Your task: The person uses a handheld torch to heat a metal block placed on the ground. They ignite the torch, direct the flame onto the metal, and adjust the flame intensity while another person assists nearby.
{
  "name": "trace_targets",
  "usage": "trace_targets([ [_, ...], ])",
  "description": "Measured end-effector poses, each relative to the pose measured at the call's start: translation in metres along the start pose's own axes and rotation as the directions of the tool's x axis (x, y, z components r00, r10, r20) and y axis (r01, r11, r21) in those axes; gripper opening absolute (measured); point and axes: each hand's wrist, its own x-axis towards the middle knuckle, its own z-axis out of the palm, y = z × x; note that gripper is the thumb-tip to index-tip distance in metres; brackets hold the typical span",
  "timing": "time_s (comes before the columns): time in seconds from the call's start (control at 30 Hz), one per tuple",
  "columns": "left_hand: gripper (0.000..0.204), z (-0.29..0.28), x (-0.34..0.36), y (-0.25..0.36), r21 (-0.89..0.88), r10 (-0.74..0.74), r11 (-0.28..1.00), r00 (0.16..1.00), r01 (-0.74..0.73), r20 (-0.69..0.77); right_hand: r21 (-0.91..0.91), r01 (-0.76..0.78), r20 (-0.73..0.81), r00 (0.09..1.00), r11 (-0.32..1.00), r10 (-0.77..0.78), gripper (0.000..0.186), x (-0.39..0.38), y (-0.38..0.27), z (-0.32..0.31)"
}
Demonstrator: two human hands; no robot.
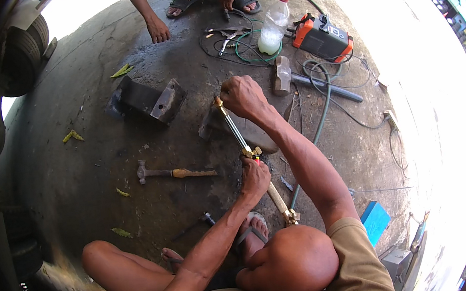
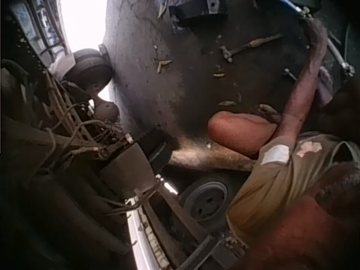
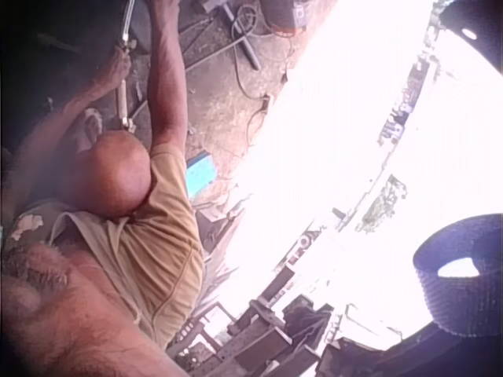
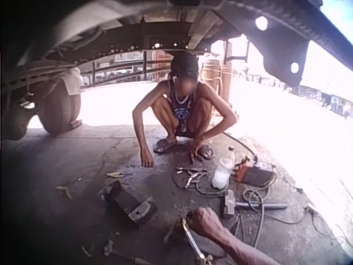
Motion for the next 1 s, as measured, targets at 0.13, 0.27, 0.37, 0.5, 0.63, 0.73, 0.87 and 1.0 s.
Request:
trace_targets([
  [0.13, 0.044, -0.002, 0.001, -0.003, -0.01, -0.01, 1.0, 1.0, 0.01, -0.01, -0.155, 0.143, 0.049, 0.989, 0.977, -0.137, 0.017, 0.017, -0.015, -0.004],
  [0.27, 0.047, 0.006, 0.001, -0.006, 0.001, 0.034, 0.999, 0.996, -0.034, -0.085, -0.337, 0.333, 0.141, 0.943, 0.88, -0.303, 0.007, 0.029, -0.027, 0.003],
  [0.37, 0.047, 0.004, 0.0, -0.004, -0.043, 0.023, 0.999, 0.997, -0.026, -0.073, -0.381, 0.422, 0.212, 0.906, 0.823, -0.366, 0.007, 0.028, -0.015, 0.002],
  [0.5, 0.05, 0.002, 0.0, -0.007, -0.079, 0.024, 0.997, 0.999, -0.027, -0.046, -0.208, 0.372, 0.08, 0.928, 0.905, -0.363, 0.014, 0.013, -0.01, -0.011],
  [0.63, 0.054, 0.006, -0.003, -0.007, -0.053, 0.073, 0.996, 0.995, -0.077, -0.067, -0.203, 0.507, 0.034, 0.858, 0.837, -0.512, 0.014, 0.009, -0.007, 0.001],
  [0.73, 0.054, 0.004, -0.004, -0.005, -0.058, 0.064, 0.996, 0.996, -0.067, -0.056, -0.225, 0.609, 0.014, 0.783, 0.761, -0.622, 0.015, 0.013, -0.004, 0.007],
  [0.87, 0.057, 0.008, -0.001, -0.017, 0.133, 0.235, 0.964, 0.972, -0.231, -0.019, -0.277, 0.589, 0.092, 0.803, 0.759, -0.589, 0.018, 0.016, 0.0, -0.002],
  [1.0, 0.06, 0.006, 0.0, -0.01, 0.125, 0.194, 0.974, 0.981, -0.192, -0.006, -0.304, 0.61, 0.119, 0.786, 0.732, -0.607, 0.02, 0.014, -0.007, 0.002],
])
